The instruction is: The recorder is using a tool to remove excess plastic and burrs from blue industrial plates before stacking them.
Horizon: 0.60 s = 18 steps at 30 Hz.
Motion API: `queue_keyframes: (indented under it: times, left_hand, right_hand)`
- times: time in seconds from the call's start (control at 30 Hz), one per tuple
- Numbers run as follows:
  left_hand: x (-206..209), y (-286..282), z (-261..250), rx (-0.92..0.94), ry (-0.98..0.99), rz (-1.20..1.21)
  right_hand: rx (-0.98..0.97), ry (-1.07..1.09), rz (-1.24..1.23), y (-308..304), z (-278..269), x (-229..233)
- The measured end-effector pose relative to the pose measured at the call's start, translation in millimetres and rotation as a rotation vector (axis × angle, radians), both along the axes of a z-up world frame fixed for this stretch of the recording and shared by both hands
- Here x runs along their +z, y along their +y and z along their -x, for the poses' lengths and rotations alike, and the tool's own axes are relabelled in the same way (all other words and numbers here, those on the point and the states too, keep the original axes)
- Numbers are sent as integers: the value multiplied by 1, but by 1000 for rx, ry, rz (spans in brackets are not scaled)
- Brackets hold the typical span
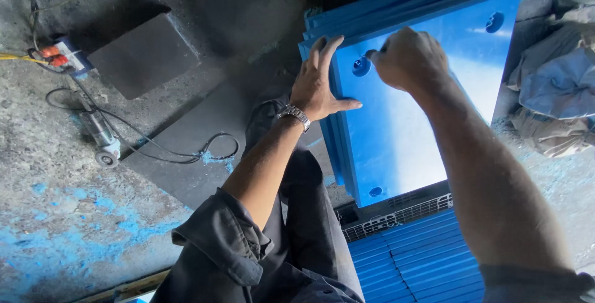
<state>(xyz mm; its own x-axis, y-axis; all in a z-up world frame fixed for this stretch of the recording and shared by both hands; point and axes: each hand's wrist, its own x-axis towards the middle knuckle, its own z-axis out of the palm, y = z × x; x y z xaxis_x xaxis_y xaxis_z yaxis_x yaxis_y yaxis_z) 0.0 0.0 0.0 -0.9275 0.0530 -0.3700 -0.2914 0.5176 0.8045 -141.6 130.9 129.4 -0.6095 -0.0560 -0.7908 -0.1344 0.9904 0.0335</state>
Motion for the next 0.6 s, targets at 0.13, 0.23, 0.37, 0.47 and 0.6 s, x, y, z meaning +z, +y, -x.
queue_keyframes:
  times: [0.13, 0.23, 0.37, 0.47, 0.6]
  left_hand:
    - [-9, -2, -7, -7, 62, -9]
    - [-2, -3, -5, -12, 110, -16]
    - [-1, -1, -4, 13, 208, 108]
    - [6, -4, 6, 42, 227, 307]
    - [18, -3, 44, 14, 425, 478]
  right_hand:
    - [-16, 10, 118, 50, -27, -18]
    - [-76, -29, 119, 56, -43, -10]
    - [-715, -244, 360, 61, -46, 22]
    - [-905, -114, 468, 101, -51, 17]
    - [-867, 31, 372, 166, -42, 5]
